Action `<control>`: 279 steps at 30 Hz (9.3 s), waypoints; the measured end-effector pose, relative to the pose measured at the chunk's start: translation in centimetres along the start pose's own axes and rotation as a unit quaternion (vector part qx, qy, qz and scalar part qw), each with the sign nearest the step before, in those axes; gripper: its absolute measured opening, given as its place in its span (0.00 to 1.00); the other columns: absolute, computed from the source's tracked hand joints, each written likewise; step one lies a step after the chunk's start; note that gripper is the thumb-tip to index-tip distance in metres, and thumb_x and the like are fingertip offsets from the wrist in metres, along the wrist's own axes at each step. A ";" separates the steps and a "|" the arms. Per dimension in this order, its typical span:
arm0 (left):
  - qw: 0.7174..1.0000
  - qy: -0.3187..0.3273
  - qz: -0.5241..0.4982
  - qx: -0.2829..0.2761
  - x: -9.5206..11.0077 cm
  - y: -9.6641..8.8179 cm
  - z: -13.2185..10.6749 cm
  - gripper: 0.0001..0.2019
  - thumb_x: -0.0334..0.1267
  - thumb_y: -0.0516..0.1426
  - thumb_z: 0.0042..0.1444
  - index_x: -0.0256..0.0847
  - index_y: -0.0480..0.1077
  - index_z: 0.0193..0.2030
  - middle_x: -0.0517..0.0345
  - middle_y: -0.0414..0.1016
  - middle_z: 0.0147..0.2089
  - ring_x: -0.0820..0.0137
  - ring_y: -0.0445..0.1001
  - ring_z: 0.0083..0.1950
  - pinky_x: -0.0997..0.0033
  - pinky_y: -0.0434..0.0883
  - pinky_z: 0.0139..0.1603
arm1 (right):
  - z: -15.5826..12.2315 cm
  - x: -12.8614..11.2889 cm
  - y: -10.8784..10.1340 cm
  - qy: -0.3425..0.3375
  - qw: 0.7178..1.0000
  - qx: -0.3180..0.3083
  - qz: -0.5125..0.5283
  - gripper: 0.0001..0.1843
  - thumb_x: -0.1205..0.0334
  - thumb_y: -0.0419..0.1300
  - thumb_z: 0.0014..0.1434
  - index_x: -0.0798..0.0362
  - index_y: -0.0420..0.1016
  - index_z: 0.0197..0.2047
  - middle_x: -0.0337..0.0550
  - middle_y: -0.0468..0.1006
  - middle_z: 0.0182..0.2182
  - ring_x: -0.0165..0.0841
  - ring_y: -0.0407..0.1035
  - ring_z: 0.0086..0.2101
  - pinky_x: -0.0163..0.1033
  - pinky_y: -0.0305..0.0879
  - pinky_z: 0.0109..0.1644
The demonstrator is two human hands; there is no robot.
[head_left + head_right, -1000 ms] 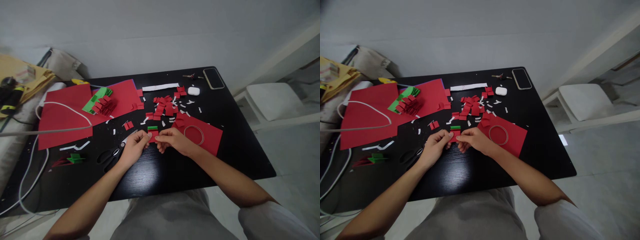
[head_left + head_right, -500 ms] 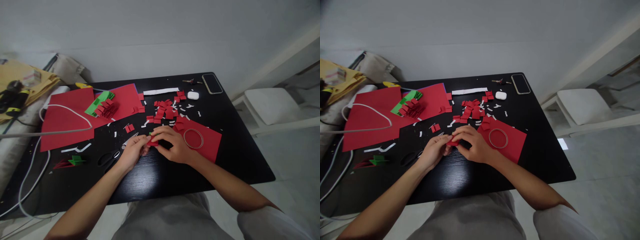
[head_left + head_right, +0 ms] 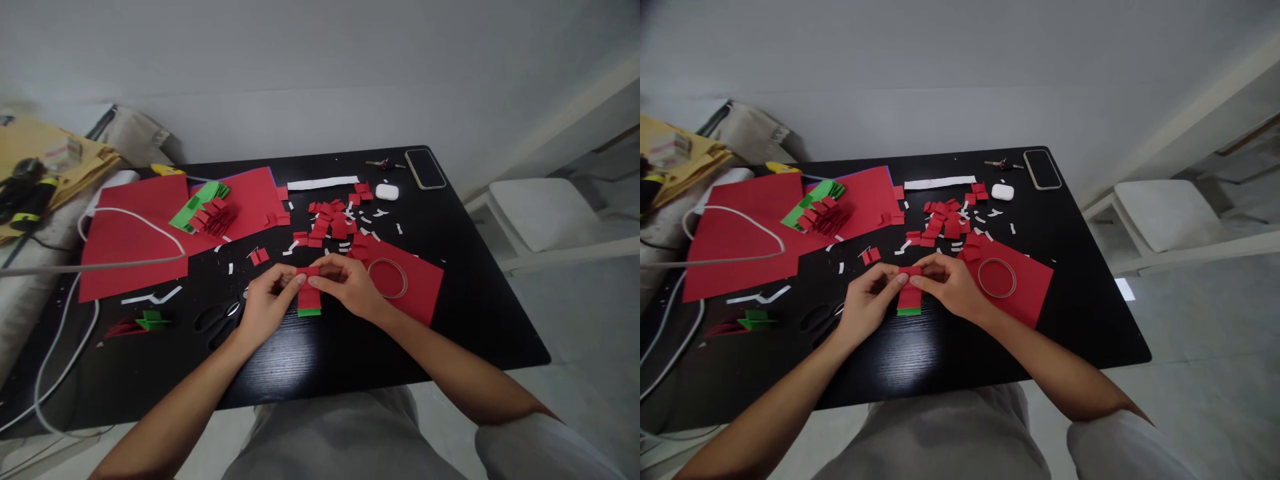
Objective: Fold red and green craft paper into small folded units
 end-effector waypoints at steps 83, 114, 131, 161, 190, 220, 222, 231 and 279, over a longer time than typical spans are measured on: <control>0.999 -0.031 -0.006 -0.025 -0.2 -1.0 1.0 0.11 0.47 0.69 0.56 0.41 0.83 0.36 0.55 0.85 0.32 0.68 0.80 0.31 0.71 0.74 0.33 | 0.1 -0.5 -0.6 -0.064 0.981 -0.025 -0.184 0.05 0.59 0.67 0.63 0.50 0.82 0.39 0.40 0.85 0.36 0.36 0.77 0.38 0.40 0.71 0.44; 0.994 -0.002 0.088 -0.062 -1.4 -1.1 1.2 0.17 0.51 0.61 0.64 0.40 0.83 0.39 0.59 0.79 0.29 0.71 0.71 0.29 0.74 0.64 0.31 | 0.6 0.3 -0.9 -0.048 0.973 -0.035 -0.221 0.06 0.60 0.66 0.61 0.53 0.83 0.38 0.40 0.85 0.34 0.34 0.75 0.35 0.38 0.69 0.41; 0.992 -0.004 0.099 -0.077 -1.1 -0.9 1.2 0.13 0.49 0.63 0.62 0.40 0.81 0.39 0.62 0.73 0.27 0.72 0.69 0.30 0.74 0.64 0.32 | 0.7 0.4 -0.8 -0.029 0.974 -0.040 -0.221 0.05 0.62 0.66 0.60 0.53 0.83 0.38 0.40 0.84 0.33 0.33 0.74 0.33 0.38 0.66 0.39; 0.999 -0.028 0.008 -0.046 -0.5 -0.6 1.1 0.18 0.54 0.64 0.60 0.39 0.77 0.34 0.62 0.74 0.27 0.73 0.68 0.28 0.73 0.67 0.31 | 1.0 1.4 -1.1 0.051 0.998 -0.045 -0.001 0.15 0.56 0.76 0.51 0.53 0.81 0.39 0.41 0.85 0.34 0.35 0.80 0.36 0.43 0.76 0.47; 0.995 -0.046 -0.020 -0.082 -0.1 -0.5 1.1 0.20 0.56 0.64 0.59 0.39 0.76 0.34 0.62 0.72 0.26 0.73 0.66 0.27 0.72 0.64 0.30 | 0.7 0.5 -0.4 0.037 0.997 -0.063 -0.031 0.10 0.54 0.70 0.56 0.52 0.80 0.33 0.36 0.80 0.27 0.31 0.74 0.29 0.38 0.70 0.37; 0.978 0.152 0.139 -0.027 0.1 -2.1 1.5 0.04 0.39 0.64 0.63 0.43 0.80 0.41 0.54 0.81 0.45 0.64 0.78 0.48 0.63 0.73 0.53 | -1.5 -4.7 -4.5 -0.042 0.928 0.035 -0.368 0.11 0.59 0.71 0.57 0.48 0.79 0.44 0.47 0.82 0.47 0.44 0.77 0.47 0.52 0.73 0.55; 0.958 0.198 0.200 -0.061 0.5 -2.2 1.1 0.05 0.33 0.61 0.64 0.44 0.80 0.41 0.52 0.80 0.50 0.62 0.77 0.53 0.59 0.73 0.57 | -2.8 -5.4 -6.1 -0.033 0.889 0.028 -0.456 0.17 0.59 0.73 0.55 0.47 0.79 0.48 0.49 0.79 0.52 0.49 0.74 0.53 0.57 0.70 0.60; 0.899 0.226 0.356 -0.117 0.1 -3.7 -2.6 0.14 0.22 0.53 0.59 0.42 0.75 0.43 0.49 0.77 0.54 0.57 0.76 0.56 0.49 0.75 0.56 | -5.7 -2.4 -9.6 0.002 0.811 0.018 -0.584 0.33 0.63 0.71 0.54 0.48 0.71 0.63 0.56 0.71 0.62 0.55 0.67 0.64 0.60 0.65 0.67; 0.826 0.255 0.444 -0.236 -0.7 7.5 -10.3 0.51 0.70 0.58 0.57 0.26 0.60 0.72 0.32 0.56 0.78 0.45 0.56 0.79 0.44 0.63 0.75 | 3.2 -1.0 -9.1 0.091 0.991 -0.093 -0.018 0.19 0.48 0.73 0.55 0.54 0.84 0.43 0.50 0.87 0.43 0.42 0.82 0.44 0.52 0.77 0.57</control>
Point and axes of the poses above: each hand's wrist, its own z-axis towards the middle knuckle, its own y-axis out of the palm, x = y × z, the point moved 1 cm from there along z, towards the middle knuckle
